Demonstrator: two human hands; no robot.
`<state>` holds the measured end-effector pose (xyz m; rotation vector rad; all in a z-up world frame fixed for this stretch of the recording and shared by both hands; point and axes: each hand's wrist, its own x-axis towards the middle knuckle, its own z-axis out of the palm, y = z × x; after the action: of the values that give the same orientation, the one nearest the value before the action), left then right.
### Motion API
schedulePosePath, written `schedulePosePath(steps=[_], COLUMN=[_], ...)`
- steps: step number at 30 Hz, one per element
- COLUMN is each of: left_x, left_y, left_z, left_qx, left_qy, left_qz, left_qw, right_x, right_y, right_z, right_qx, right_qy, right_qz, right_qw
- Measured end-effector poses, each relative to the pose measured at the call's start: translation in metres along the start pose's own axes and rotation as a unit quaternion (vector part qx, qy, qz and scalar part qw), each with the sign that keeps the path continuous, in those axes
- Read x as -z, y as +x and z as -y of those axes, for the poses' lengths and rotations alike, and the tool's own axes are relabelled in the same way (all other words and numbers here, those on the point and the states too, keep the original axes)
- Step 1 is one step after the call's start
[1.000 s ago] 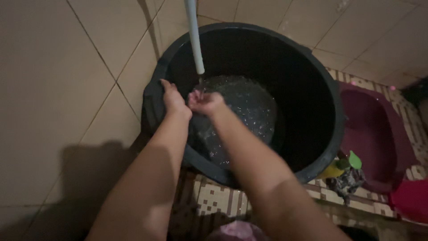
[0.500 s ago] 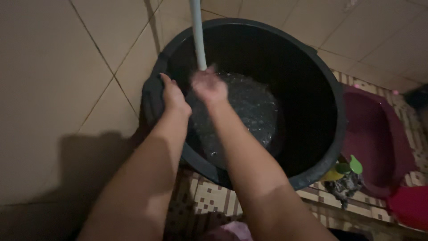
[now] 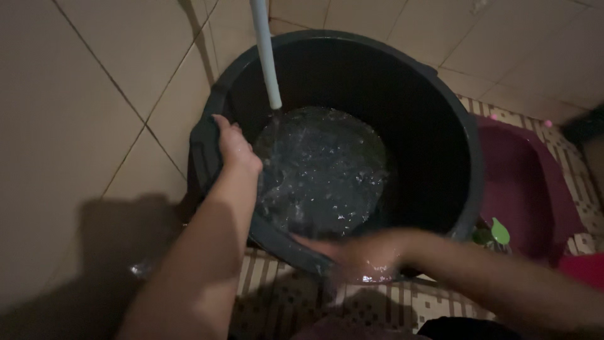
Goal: The person scrubs the exterior of a plastic bucket with a cloth and water, rinses it, and then uses a shower head and a cloth to wash the bathroom wall and fixtures.
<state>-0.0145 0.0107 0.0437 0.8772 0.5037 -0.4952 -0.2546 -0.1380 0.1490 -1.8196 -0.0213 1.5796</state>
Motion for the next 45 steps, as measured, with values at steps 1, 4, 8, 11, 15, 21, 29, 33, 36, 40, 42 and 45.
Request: schedulePosePath(steps=[1, 4, 8, 11, 15, 21, 29, 33, 36, 40, 42, 45], left_x=[0.001, 0.008, 0.009, 0.008, 0.008, 0.008, 0.026, 0.040, 0.049, 0.054, 0.067, 0.077], left_y=[0.005, 0.018, 0.023, 0.025, 0.017, 0.003, 0.067, 0.066, 0.046, 0.072, 0.101, 0.134], left_z=[0.000, 0.007, 0.008, 0.009, 0.005, -0.016, 0.062, 0.096, 0.108, 0.129, 0.150, 0.162], left_qx=[-0.006, -0.015, -0.032, -0.042, -0.042, -0.062, -0.031, 0.068, 0.116, 0.136, 0.131, 0.108], left_qy=[0.003, 0.010, 0.012, -0.004, -0.011, 0.206, 0.020, 0.028, -0.036, -0.105, -0.125, -0.114], left_qz=[0.009, 0.015, 0.006, 0.003, 0.021, 0.111, 0.141, 0.087, 0.053, 0.061, 0.081, 0.111], left_qw=[1.000, 1.000, 0.999, 0.999, 0.999, 0.970, 0.989, 0.994, 0.991, 0.983, 0.980, 0.981], right_x=[-0.005, 0.022, 0.076, 0.109, 0.135, 0.183, 0.172, 0.135, 0.092, 0.047, 0.040, 0.038], right_y=[-0.031, -0.092, -0.162, -0.155, -0.116, -0.172, -0.275, -0.265, -0.234, -0.190, -0.188, -0.178], right_z=[-0.010, -0.033, -0.107, -0.189, -0.272, -0.314, -0.061, 0.020, 0.060, 0.109, 0.127, 0.142], right_qx=[0.145, -0.328, -0.333, -0.183, -0.129, -0.092, -0.116, -0.072, -0.013, -0.043, -0.101, -0.129], right_qy=[-0.111, -0.314, -0.419, 0.158, 0.313, 0.183, -0.094, -0.251, -0.346, -0.318, -0.292, -0.289], right_qz=[-0.002, -0.021, -0.370, -0.599, -0.636, -0.690, -0.870, -0.891, -0.855, -0.821, -0.785, -0.751], right_qw=[0.983, 0.891, 0.760, 0.764, 0.693, 0.694, 0.470, 0.371, 0.386, 0.472, 0.537, 0.580])
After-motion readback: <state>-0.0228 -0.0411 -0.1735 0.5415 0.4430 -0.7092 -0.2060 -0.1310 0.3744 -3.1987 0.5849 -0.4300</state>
